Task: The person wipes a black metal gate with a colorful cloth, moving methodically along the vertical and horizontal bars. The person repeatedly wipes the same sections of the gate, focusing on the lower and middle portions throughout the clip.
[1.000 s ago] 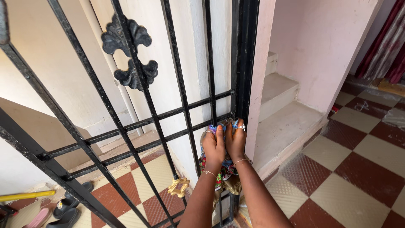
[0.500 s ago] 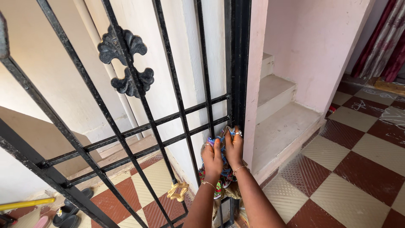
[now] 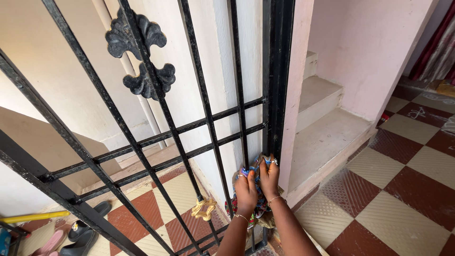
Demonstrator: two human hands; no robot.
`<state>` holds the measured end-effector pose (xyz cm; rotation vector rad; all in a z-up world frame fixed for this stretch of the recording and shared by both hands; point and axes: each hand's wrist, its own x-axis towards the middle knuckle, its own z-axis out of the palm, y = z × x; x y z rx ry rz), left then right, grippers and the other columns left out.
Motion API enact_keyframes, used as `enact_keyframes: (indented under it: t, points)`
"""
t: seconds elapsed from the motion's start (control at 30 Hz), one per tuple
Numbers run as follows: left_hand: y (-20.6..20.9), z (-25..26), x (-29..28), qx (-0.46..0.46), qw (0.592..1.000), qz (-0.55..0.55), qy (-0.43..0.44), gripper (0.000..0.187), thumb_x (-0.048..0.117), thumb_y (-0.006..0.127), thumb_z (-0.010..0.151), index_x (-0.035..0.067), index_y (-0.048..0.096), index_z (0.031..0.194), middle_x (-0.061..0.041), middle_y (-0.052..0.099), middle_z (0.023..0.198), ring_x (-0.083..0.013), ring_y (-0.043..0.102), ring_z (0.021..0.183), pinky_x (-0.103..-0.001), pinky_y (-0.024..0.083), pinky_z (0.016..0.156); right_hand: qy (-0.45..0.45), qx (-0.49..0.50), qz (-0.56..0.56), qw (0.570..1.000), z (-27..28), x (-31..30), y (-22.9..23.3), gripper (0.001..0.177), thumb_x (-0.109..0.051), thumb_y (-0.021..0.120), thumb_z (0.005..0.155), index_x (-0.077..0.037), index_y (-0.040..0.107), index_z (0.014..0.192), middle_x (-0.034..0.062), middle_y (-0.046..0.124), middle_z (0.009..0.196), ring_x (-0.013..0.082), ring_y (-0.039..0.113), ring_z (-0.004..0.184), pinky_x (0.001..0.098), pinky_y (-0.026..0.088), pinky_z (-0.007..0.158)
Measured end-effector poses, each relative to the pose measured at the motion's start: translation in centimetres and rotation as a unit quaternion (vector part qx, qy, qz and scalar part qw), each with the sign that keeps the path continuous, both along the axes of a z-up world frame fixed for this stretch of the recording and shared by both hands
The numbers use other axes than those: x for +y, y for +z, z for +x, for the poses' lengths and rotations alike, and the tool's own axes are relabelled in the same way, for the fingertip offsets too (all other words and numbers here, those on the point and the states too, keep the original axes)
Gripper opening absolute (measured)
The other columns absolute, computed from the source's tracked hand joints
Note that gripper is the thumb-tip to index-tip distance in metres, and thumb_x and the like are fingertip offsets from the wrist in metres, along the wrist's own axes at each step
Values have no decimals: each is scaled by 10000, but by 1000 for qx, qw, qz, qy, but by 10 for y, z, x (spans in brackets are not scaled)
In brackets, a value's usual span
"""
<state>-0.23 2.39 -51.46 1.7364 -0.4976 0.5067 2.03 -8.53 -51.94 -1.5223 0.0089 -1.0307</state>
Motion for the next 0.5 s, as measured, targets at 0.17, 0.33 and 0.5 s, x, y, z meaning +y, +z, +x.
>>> enact_keyframes:
  t: [0.17,0.33,0.5]
  points:
    - [-45,2,0,69,997,17,-3,284,224,494,1043,-51,563,1039,-200,597,671,-335,566,586,-460,440,581,-1,50,18,999,12,-7,-52,205,-108,547,1006,26,637,1134,72,694,792,127,614,703,309,513,622]
    - [-77,2,-3,22,999,33,24,266,205,537,1057,-53,570,1003,-229,616,719,-404,577,650,-496,436,603,-3,-6,12,1000,21,-10,-98,202,-107,548,1010,31,655,1112,47,707,829,127,636,736,310,528,652]
    - [-92,-2,-1,42,999,23,25,252,184,539,1039,-66,567,1040,-241,635,741,-429,589,673,-506,440,612,-9,-21,10,1000,19,-3,-102,265,-123,548,972,17,655,1171,39,699,793,132,631,692,302,517,627]
